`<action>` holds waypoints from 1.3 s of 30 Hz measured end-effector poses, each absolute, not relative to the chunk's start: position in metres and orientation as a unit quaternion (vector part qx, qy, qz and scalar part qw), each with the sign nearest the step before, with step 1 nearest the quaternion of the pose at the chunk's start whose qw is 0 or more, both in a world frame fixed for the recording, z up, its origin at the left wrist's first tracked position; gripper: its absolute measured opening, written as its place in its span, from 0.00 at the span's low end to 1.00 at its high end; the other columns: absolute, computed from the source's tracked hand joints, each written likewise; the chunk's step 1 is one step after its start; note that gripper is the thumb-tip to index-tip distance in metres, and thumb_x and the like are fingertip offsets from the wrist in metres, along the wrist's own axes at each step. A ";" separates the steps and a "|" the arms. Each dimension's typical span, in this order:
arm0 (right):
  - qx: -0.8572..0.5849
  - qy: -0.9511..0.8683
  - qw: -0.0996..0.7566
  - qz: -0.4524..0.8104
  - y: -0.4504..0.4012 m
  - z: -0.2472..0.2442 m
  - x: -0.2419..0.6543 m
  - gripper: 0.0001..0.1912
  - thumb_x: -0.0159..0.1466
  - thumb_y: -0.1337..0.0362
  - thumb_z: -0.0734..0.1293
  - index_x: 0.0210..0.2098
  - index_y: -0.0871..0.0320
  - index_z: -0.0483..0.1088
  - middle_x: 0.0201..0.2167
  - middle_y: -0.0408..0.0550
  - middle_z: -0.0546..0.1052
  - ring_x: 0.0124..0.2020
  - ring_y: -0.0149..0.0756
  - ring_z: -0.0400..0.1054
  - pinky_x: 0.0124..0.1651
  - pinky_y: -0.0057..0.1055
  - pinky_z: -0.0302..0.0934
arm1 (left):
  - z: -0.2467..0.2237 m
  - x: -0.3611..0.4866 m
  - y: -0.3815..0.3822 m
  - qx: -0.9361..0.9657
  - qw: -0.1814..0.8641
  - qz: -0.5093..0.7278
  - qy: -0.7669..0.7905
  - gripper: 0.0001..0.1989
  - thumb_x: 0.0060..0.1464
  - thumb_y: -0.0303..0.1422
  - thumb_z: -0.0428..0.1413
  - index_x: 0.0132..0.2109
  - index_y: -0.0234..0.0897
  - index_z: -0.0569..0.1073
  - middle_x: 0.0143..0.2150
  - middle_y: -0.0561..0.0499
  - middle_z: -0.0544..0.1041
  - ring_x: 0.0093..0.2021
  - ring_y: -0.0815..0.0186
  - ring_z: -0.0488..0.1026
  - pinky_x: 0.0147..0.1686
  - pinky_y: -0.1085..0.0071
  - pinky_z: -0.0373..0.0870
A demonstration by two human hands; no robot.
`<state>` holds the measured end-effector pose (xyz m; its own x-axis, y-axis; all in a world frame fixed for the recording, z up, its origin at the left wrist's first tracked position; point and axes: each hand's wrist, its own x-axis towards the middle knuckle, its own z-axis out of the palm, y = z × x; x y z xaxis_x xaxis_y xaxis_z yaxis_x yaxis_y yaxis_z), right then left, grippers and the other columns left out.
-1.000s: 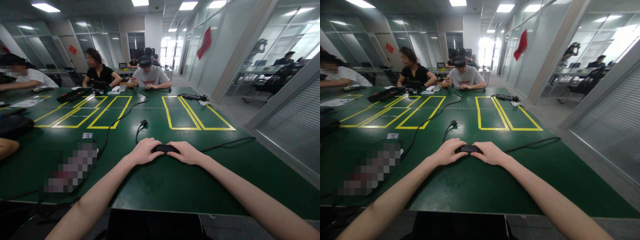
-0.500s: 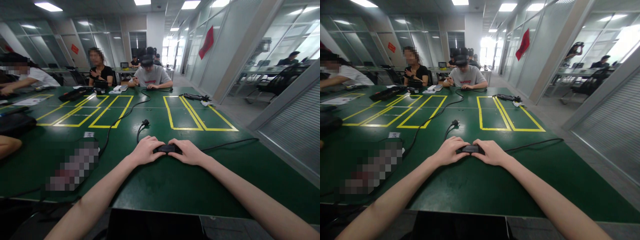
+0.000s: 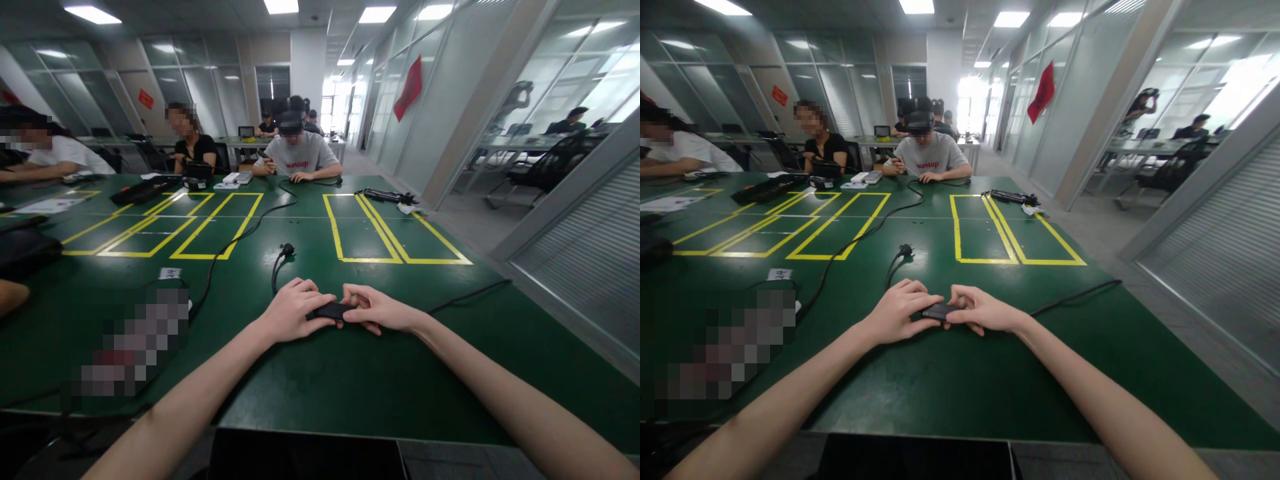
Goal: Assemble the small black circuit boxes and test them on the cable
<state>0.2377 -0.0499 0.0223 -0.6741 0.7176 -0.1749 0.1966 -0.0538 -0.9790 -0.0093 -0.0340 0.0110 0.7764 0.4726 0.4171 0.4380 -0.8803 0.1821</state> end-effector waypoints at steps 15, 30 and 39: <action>-0.452 -0.423 0.700 0.356 0.004 0.018 0.339 0.28 0.56 0.46 0.73 0.29 0.51 0.49 0.31 0.42 0.81 0.12 0.24 0.48 0.15 0.27 0.44 | -0.007 -0.009 -0.032 0.939 0.124 0.170 0.272 0.23 0.64 0.44 0.59 0.62 0.43 0.74 0.68 0.41 0.70 0.68 0.52 0.67 0.67 0.50 0.62; -0.834 -0.510 0.202 -0.062 0.011 -0.003 0.363 0.16 0.64 0.52 0.67 0.46 0.55 0.73 0.37 0.60 0.81 0.39 0.56 0.76 0.34 0.38 0.61 | -0.002 -0.007 -0.035 0.928 0.151 0.170 0.293 0.23 0.64 0.43 0.60 0.62 0.41 0.75 0.68 0.41 0.70 0.69 0.52 0.66 0.68 0.52 0.61; -0.807 -0.494 0.320 -0.045 0.019 -0.021 0.393 0.16 0.57 0.54 0.72 0.41 0.56 0.76 0.40 0.57 0.82 0.40 0.51 0.75 0.39 0.38 0.65 | -0.002 -0.007 -0.034 0.928 0.158 0.151 0.302 0.24 0.64 0.44 0.59 0.63 0.42 0.74 0.70 0.43 0.69 0.70 0.53 0.64 0.69 0.53 0.60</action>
